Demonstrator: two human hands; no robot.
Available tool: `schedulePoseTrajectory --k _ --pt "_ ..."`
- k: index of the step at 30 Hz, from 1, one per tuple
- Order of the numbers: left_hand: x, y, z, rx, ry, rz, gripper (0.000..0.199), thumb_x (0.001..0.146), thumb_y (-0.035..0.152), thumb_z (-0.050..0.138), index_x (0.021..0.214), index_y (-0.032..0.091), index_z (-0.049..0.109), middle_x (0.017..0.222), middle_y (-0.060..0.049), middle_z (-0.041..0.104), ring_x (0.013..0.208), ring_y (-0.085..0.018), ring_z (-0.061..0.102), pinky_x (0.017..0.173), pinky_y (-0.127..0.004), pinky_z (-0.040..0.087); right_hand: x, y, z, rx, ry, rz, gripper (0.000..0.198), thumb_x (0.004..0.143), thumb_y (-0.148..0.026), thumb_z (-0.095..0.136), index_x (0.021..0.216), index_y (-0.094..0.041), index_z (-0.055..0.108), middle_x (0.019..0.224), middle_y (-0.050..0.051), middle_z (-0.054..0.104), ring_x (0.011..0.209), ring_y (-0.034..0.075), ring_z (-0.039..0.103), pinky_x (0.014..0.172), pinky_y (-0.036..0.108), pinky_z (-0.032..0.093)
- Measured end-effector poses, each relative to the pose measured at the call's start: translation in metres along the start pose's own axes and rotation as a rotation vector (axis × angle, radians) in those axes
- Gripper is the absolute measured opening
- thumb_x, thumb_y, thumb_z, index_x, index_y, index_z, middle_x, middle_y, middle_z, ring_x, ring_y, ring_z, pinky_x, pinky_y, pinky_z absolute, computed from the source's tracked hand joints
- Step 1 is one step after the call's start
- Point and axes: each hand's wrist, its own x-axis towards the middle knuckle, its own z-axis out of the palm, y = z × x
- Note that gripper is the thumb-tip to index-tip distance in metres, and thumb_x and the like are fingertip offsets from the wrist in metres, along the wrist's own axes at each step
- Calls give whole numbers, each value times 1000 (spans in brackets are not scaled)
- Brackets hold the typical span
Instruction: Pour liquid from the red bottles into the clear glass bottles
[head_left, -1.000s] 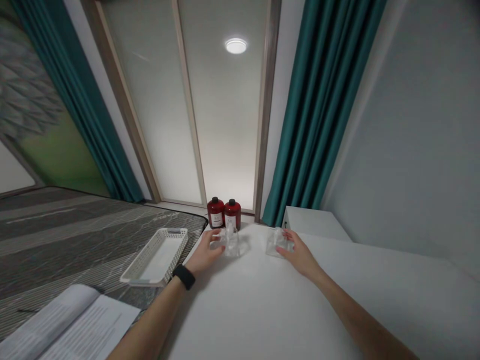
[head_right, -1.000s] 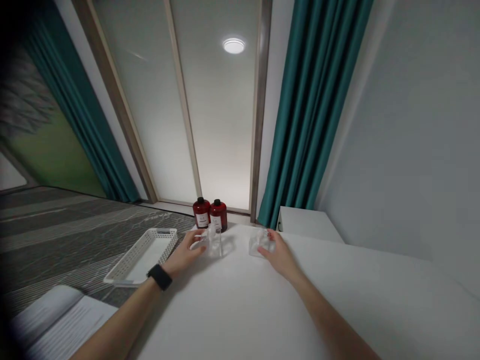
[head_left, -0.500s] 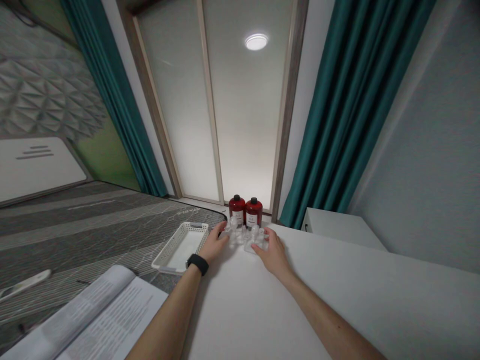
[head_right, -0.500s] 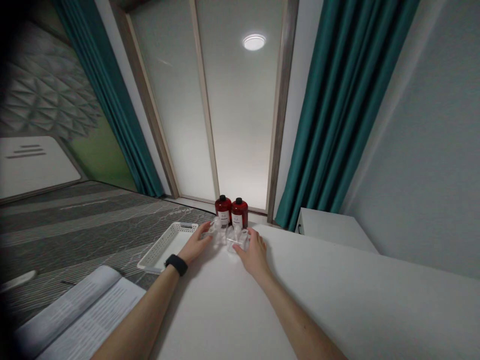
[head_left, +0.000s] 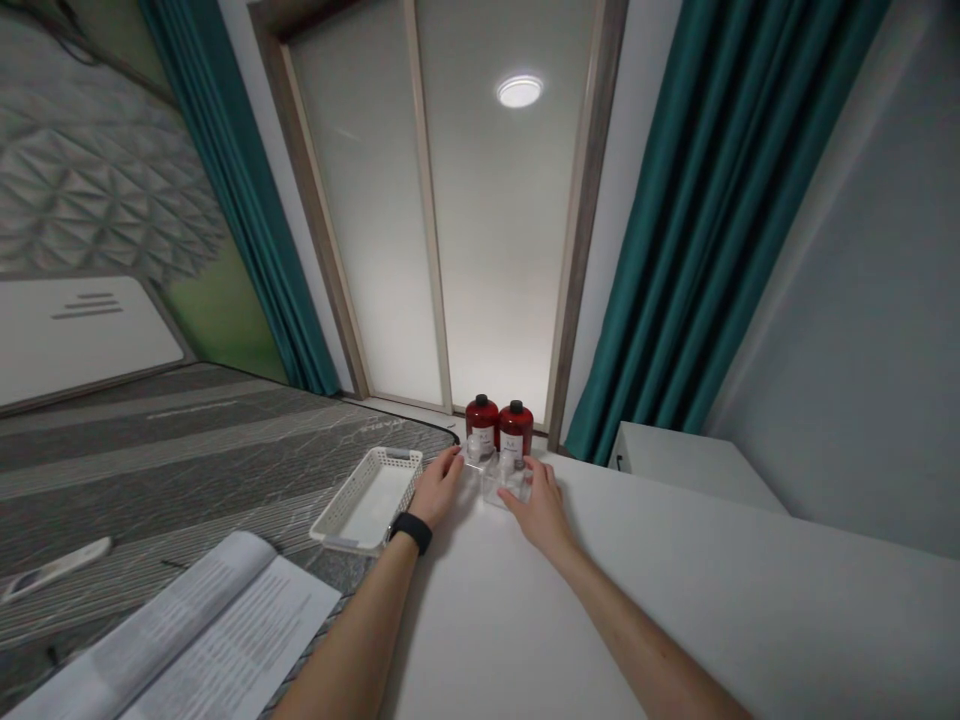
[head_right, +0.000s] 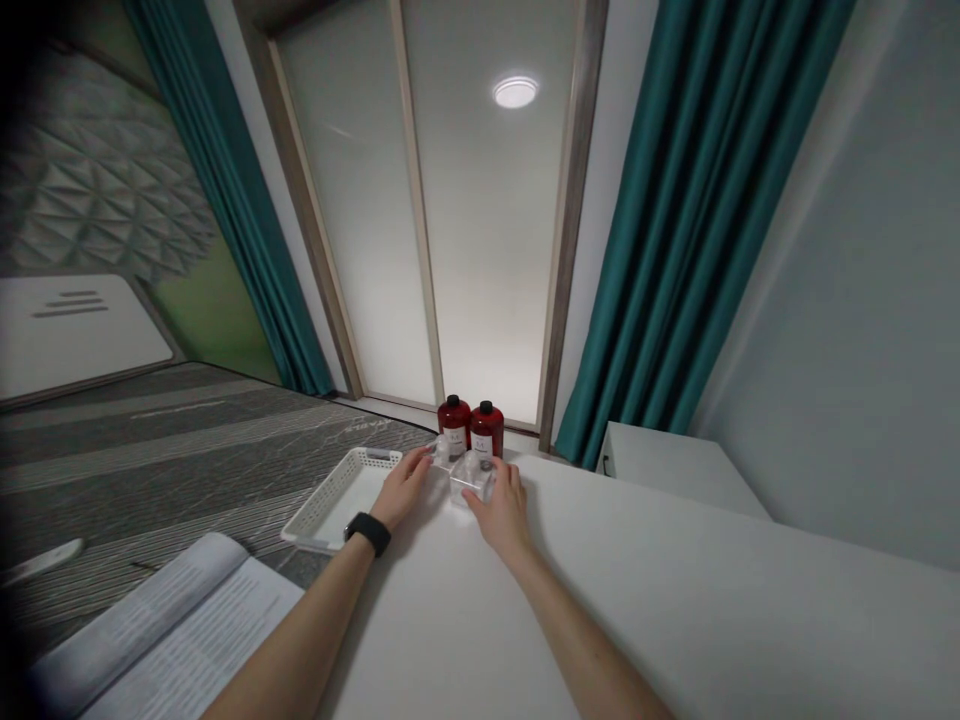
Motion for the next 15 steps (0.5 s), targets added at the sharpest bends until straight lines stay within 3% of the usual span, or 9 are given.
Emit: schedulePoseTrajectory --k 10,15 --pt "3 0 -5 19 -9 -28 40 93 38 47 124 18 63 110 -11 73 102 -27 67 94 -40 49 7 -1 9 -37 21 -13 57 76 -35 72 127 -23 48 121 13 58 104 32 65 93 51 49" --pt "5 -3 -5 16 10 -28 40 93 36 46 124 18 63 114 -11 72 103 -27 66 94 -39 48 10 -1 11 -63 16 -50 58 77 -36 71 129 -19 48 120 14 58 104 34 64 94 53 48"
